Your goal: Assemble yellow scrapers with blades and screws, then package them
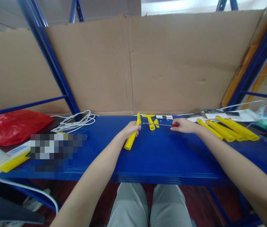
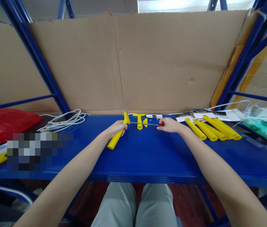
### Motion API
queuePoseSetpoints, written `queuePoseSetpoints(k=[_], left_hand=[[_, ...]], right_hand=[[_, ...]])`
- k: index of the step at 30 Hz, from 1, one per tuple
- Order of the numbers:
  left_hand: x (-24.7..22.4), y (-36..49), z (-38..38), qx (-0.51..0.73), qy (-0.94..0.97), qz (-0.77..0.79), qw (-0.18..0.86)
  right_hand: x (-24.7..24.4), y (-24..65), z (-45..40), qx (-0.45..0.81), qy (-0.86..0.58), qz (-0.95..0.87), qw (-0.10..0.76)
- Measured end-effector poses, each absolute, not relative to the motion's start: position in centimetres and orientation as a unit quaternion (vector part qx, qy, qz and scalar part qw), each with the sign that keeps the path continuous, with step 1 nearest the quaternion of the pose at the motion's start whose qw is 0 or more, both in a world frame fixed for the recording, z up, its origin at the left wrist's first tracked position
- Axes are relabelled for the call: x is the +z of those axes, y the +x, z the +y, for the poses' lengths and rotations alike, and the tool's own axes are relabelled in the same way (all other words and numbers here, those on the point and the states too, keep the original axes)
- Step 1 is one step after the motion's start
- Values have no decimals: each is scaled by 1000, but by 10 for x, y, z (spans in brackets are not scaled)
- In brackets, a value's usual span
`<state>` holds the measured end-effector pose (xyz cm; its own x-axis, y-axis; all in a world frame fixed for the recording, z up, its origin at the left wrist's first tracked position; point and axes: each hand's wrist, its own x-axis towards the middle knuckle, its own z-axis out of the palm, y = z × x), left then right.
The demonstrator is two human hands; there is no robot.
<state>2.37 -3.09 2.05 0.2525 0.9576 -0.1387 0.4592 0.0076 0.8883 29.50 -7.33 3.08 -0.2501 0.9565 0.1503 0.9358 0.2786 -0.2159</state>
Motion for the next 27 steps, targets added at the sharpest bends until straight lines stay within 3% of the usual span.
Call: queuePoseSetpoints(k=[9,27], left_hand=[[24,24,-34,276,649,541,458],[23,27,-34,275,676,495,471]], right_hand=[[28,294,-76,137,-550,-819,84],[18,283,-72,85,-547,-823,126]])
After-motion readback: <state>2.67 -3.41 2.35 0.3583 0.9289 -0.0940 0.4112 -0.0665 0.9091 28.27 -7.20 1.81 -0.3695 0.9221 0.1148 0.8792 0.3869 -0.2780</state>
